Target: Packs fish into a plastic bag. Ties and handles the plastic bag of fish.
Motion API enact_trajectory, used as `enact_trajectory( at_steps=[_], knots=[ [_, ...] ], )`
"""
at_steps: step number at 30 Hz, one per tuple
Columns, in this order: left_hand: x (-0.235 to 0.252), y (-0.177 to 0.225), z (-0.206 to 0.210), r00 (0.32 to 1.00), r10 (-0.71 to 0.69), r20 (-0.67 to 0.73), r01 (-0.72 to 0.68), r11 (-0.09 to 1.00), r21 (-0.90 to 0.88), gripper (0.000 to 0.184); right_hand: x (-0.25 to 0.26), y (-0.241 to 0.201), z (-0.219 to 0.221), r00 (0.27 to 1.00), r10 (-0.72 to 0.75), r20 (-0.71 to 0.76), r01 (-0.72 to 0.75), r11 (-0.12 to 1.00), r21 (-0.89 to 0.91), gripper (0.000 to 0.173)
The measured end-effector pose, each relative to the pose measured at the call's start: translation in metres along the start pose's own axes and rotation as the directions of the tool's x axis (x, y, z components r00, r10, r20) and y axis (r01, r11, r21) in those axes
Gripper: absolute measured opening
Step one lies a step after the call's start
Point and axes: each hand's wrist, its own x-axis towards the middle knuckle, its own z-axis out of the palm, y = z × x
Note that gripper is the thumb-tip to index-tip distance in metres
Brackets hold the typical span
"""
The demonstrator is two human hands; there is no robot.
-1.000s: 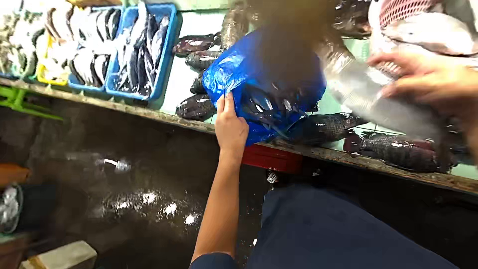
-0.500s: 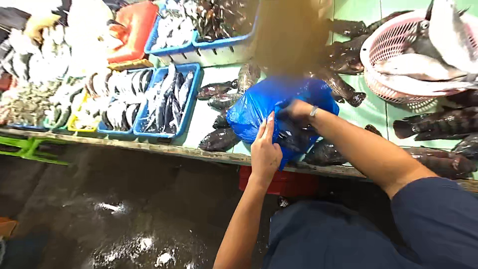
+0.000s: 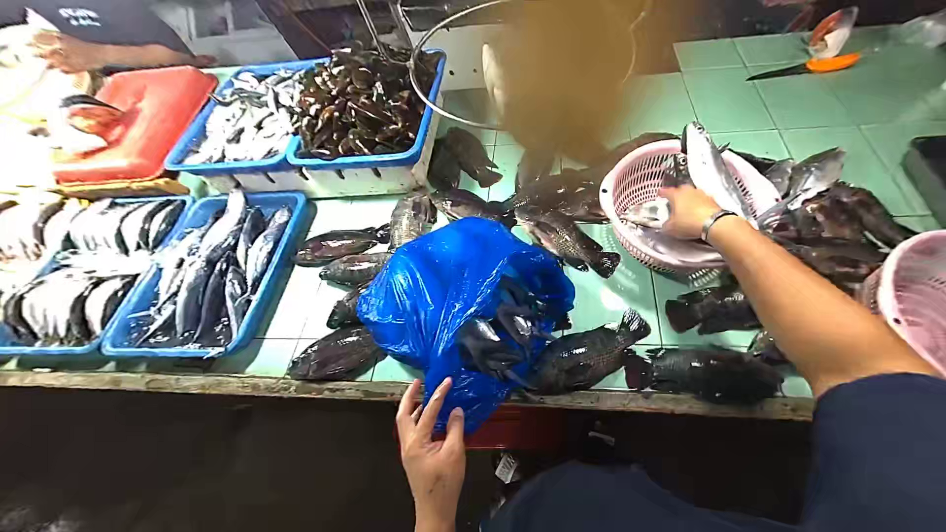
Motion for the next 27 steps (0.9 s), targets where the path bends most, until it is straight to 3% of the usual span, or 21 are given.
enact_trajectory(
  at_steps=[2, 4, 7, 9, 11, 14, 17, 19, 21, 23, 25, 27],
  knots=[
    [-0.008, 0.005, 0.011, 0.992, -0.114, -0.052, 0.117, 0.992, 0.055, 0.037, 0.037, 0.040, 0.016, 0.993, -0.003, 0.118, 0.015, 0.994, -0.107, 0.089],
    [-0.010, 0.015, 0.019, 0.985, -0.146, -0.088, 0.157, 0.978, 0.136, 0.039, 0.058, 0.050, 0.017, 0.986, -0.045, 0.159, 0.073, 0.983, -0.171, 0.098],
    [-0.013, 0.039, 0.028, 0.984, -0.033, -0.174, 0.084, 0.950, 0.299, 0.035, 0.069, 0.050, 0.013, 0.975, -0.136, 0.175, 0.162, 0.976, -0.143, 0.096],
    [0.001, 0.055, 0.032, 0.979, 0.122, -0.165, -0.039, 0.901, 0.433, 0.032, 0.065, 0.043, -0.003, 0.979, -0.174, 0.104, 0.173, 0.985, 0.016, 0.095],
    [0.027, 0.071, 0.036, 0.969, 0.237, -0.077, -0.166, 0.846, 0.507, 0.028, 0.049, 0.027, -0.040, 0.982, -0.191, -0.012, 0.189, 0.960, 0.204, 0.093],
    [0.083, 0.092, 0.048, 0.932, 0.326, 0.160, -0.356, 0.733, 0.579, 0.026, 0.035, 0.011, -0.104, 0.935, -0.292, -0.203, 0.352, 0.837, 0.419, 0.087],
    [0.144, 0.095, 0.076, 0.850, 0.275, 0.449, -0.511, 0.634, 0.580, 0.023, 0.024, -0.002, -0.141, 0.825, -0.340, -0.452, 0.565, 0.526, 0.635, 0.067],
    [0.177, 0.091, 0.095, 0.769, 0.165, 0.618, -0.588, 0.562, 0.582, 0.028, -0.025, -0.028, -0.126, 0.819, -0.261, -0.511, 0.573, 0.325, 0.753, 0.062],
    [0.206, 0.095, 0.106, 0.713, 0.074, 0.698, -0.632, 0.499, 0.593, 0.033, -0.084, -0.054, -0.091, 0.895, -0.192, -0.402, 0.439, 0.223, 0.870, 0.062],
    [0.232, 0.107, 0.108, 0.669, 0.038, 0.742, -0.664, 0.479, 0.574, 0.034, -0.123, -0.070, -0.043, 0.977, -0.178, -0.118, 0.142, 0.130, 0.981, 0.045],
    [0.253, 0.114, 0.106, 0.593, 0.076, 0.802, -0.710, 0.519, 0.476, 0.039, -0.152, -0.078, 0.001, 0.938, -0.290, 0.187, -0.157, 0.122, 0.980, 0.042],
    [0.276, 0.123, 0.105, 0.474, 0.122, 0.872, -0.762, 0.554, 0.336, 0.041, -0.176, -0.094, 0.032, 0.865, -0.364, 0.346, -0.322, 0.127, 0.938, 0.045]
  ],
)
